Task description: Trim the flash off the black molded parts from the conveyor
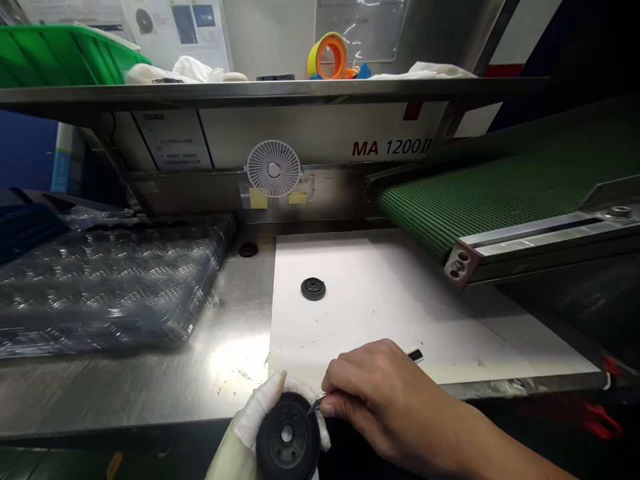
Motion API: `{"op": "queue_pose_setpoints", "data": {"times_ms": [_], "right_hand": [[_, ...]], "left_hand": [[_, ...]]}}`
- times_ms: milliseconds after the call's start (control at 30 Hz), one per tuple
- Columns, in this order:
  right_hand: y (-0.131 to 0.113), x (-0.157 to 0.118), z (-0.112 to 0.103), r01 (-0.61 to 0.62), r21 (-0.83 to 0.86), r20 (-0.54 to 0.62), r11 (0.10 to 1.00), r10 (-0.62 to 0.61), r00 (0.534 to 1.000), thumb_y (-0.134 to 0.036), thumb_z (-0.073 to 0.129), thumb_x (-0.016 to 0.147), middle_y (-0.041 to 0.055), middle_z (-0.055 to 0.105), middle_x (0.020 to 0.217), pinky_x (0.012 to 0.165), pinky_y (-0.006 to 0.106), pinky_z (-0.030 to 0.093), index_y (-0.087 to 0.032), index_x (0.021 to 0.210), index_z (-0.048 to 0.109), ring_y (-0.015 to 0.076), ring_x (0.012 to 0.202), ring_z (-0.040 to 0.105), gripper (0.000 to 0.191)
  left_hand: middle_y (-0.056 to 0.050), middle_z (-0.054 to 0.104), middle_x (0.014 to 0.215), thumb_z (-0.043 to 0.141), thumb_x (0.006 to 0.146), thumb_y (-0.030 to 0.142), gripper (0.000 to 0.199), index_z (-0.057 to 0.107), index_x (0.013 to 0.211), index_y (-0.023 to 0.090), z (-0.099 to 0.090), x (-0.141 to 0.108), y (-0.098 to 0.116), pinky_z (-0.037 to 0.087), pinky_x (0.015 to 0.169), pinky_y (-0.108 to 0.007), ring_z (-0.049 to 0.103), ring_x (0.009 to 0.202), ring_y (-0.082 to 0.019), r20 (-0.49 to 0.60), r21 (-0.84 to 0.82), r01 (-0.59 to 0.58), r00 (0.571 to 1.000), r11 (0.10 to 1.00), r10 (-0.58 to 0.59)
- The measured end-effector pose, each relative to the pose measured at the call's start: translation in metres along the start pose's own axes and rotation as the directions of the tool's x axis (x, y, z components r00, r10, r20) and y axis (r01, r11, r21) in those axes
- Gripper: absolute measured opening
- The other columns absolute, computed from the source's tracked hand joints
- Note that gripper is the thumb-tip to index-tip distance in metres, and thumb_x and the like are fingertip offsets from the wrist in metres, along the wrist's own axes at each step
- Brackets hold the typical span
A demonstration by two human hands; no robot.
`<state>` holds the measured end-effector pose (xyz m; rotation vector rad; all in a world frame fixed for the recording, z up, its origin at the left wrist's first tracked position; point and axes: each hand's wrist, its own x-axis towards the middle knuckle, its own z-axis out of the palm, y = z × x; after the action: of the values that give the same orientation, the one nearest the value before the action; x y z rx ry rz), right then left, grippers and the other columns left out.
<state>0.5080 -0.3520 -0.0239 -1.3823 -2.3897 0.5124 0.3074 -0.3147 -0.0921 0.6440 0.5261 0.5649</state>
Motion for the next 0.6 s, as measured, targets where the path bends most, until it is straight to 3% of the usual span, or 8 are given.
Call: {"op": "queue_pose_setpoints", "data": {"times_ms": [133, 267, 467, 600], "right_hand": [[-0.005, -0.008, -0.005, -0.009, 0.105, 0.082, 0.994, 0.001, 0.997, -0.025, 0.058, 0.089, -0.0066, 0.060, 0.071, 0.059, 0.025, 0.031, -0.023, 0.080, 0.054, 0.0111, 0.064, 0.052, 0.010], [-0.006, -0.010, -0.010, -0.032, 0.194, 0.008, 0.981, 0.031, 0.999, -0.029, 0.054, 0.093, -0.0057, 0.060, 0.073, 0.061, 0.024, 0.032, -0.022, 0.084, 0.056, 0.0102, 0.064, 0.052, 0.012], [0.000, 0.000, -0.001, -0.035, 0.174, -0.038, 0.984, 0.043, 0.998, -0.029, 0.054, 0.094, -0.0042, 0.061, 0.074, 0.061, 0.024, 0.032, -0.021, 0.083, 0.055, 0.0111, 0.065, 0.054, 0.013], [0.000, -0.001, 0.004, -0.032, 0.115, -0.026, 0.993, 0.035, 0.999, -0.029, 0.053, 0.094, -0.0030, 0.061, 0.073, 0.061, 0.025, 0.032, -0.021, 0.083, 0.056, 0.0122, 0.064, 0.053, 0.014]], "left_hand": [[-0.009, 0.064, 0.059, 0.061, 0.080, 0.046, 0.037, 0.071, 0.080, 0.011, 0.004, -0.001, -0.001, 0.047, 0.057, -0.027, 0.063, 0.063, -0.021, -0.049, -0.102, 0.002, 0.999, 0.995, -0.007], [-0.008, 0.064, 0.059, 0.059, 0.082, 0.044, 0.037, 0.071, 0.078, 0.009, 0.006, 0.000, -0.002, 0.047, 0.063, -0.026, 0.062, 0.063, -0.018, -0.040, -0.124, -0.034, 0.999, 0.992, 0.030], [-0.009, 0.062, 0.056, 0.051, 0.086, 0.046, 0.045, 0.069, 0.072, 0.008, 0.001, 0.002, -0.002, 0.045, 0.060, -0.024, 0.062, 0.062, -0.018, 0.037, -0.055, -0.028, 0.999, 0.998, 0.030], [-0.009, 0.062, 0.055, 0.048, 0.088, 0.044, 0.045, 0.069, 0.072, 0.008, -0.001, 0.000, -0.003, 0.044, 0.059, -0.023, 0.061, 0.060, -0.017, 0.000, 0.002, -0.033, 0.999, 0.999, 0.033]]}}
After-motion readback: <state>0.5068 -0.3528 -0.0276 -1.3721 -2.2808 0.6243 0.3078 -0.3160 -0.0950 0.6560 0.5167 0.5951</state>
